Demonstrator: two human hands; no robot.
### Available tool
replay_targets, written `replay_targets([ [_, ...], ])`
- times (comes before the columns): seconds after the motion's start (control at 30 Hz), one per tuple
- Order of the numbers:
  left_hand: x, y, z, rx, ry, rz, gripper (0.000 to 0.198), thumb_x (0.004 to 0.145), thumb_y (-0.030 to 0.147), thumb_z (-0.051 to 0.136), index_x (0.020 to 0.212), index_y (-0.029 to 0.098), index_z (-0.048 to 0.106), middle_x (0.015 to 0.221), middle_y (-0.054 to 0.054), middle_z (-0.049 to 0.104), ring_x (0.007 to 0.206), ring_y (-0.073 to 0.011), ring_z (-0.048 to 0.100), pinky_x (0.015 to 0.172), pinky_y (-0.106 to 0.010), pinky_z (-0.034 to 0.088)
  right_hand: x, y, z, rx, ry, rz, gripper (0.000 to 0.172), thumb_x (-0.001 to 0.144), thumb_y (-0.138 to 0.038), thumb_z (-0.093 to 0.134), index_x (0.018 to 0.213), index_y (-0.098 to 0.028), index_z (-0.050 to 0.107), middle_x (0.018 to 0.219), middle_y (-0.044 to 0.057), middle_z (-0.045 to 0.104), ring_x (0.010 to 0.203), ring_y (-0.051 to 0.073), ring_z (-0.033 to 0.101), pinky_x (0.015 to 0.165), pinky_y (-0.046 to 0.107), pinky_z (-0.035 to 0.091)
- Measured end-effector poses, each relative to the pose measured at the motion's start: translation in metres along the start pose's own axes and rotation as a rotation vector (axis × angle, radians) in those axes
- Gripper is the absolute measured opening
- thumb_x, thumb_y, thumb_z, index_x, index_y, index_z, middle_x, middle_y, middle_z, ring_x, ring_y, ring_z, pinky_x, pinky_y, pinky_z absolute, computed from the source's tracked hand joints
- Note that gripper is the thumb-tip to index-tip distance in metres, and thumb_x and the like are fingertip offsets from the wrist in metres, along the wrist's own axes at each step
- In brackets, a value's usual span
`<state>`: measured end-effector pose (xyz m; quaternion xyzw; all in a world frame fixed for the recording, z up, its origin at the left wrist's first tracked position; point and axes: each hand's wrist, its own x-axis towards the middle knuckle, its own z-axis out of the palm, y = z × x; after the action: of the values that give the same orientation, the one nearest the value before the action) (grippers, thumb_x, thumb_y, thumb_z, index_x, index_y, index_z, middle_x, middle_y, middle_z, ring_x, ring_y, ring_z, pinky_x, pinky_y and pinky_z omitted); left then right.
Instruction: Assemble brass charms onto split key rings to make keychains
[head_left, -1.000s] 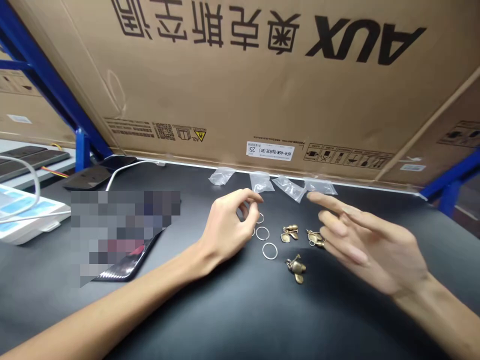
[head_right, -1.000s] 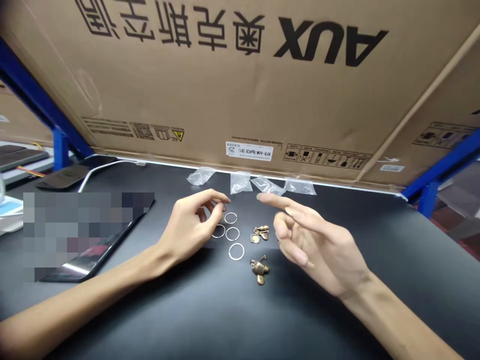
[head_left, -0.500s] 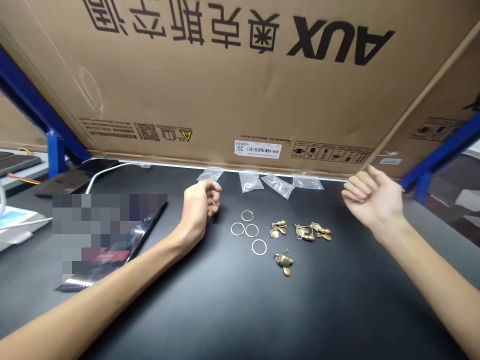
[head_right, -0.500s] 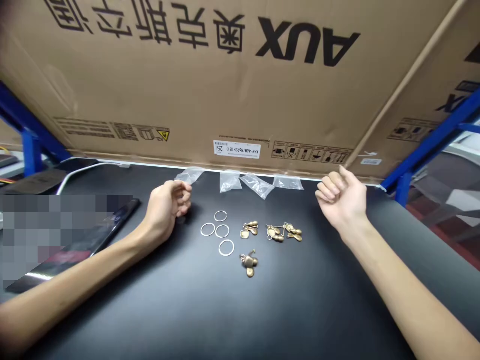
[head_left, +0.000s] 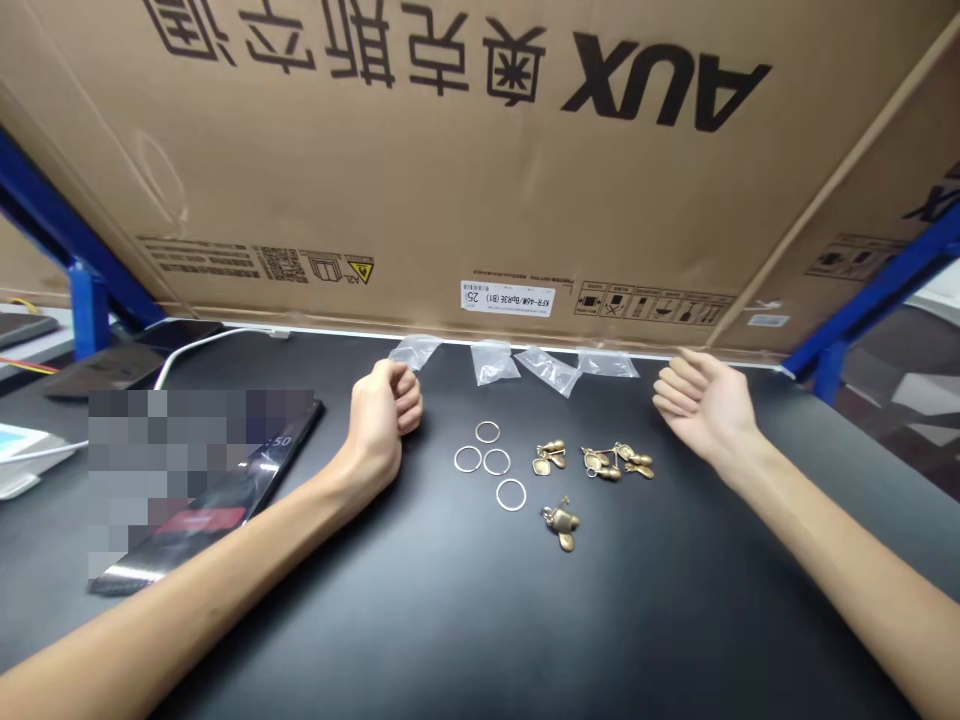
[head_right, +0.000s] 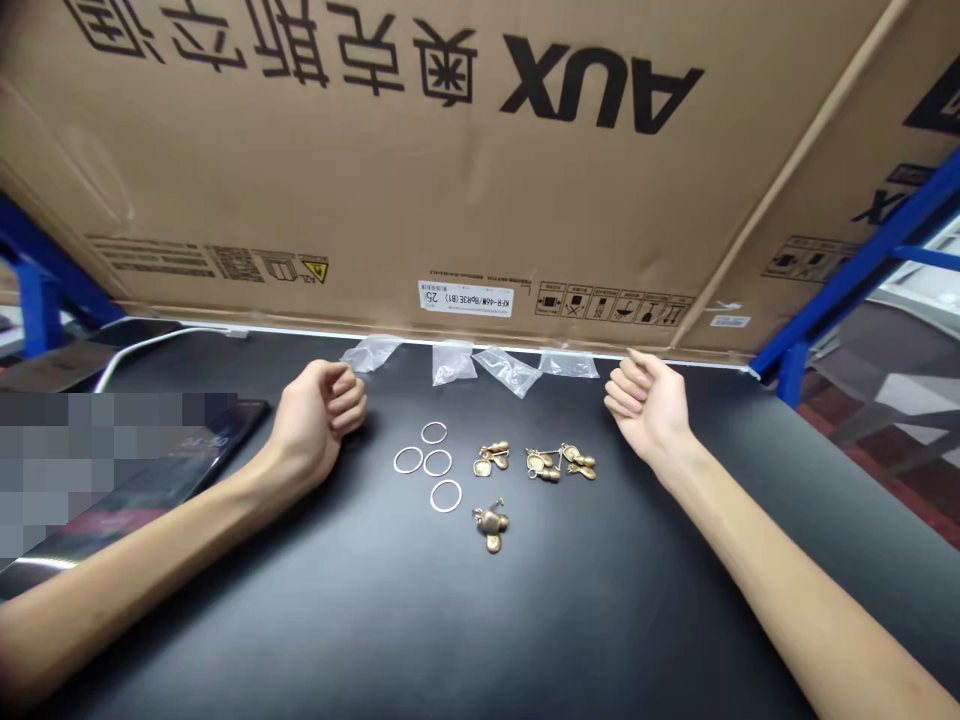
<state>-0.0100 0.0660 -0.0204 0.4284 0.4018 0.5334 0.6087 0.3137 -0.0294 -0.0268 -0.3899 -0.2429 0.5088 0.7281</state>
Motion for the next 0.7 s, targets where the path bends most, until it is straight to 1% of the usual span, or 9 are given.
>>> replay_targets([
  [0.17,-0.0001,0.0007,0.0001,0.001,-0.01,-0.01,0.03,0.076,0.02,0.046,0.054,0.021,0.024,0.048,0.009,0.019,0.034,-0.0034,0.017,0.034,-0.018,0.012,0.0002,0.0033,-0.0002,-0.01,0.021,0.006,0.051,0.083,-0.021,0.059,0.056,-0.023,0.016,0.041,-0.008,0.021,0.035,0.008,0.015,0.031,0.023,0.021],
  [0.7,-0.0011,0.0006,0.0008,0.012,-0.007,-0.013,0.032,0.076,0.02,0.046,0.055,0.021,0.023,0.049,0.009,0.017,0.034,-0.0032,0.016,0.034,-0.018,0.012,-0.0021,0.0053,0.0057,-0.069,0.028,0.034,0.05,0.084,-0.02,0.058,0.055,-0.023,0.017,0.042,-0.009,0.019,0.036,0.008,0.014,0.03,0.022,0.02],
])
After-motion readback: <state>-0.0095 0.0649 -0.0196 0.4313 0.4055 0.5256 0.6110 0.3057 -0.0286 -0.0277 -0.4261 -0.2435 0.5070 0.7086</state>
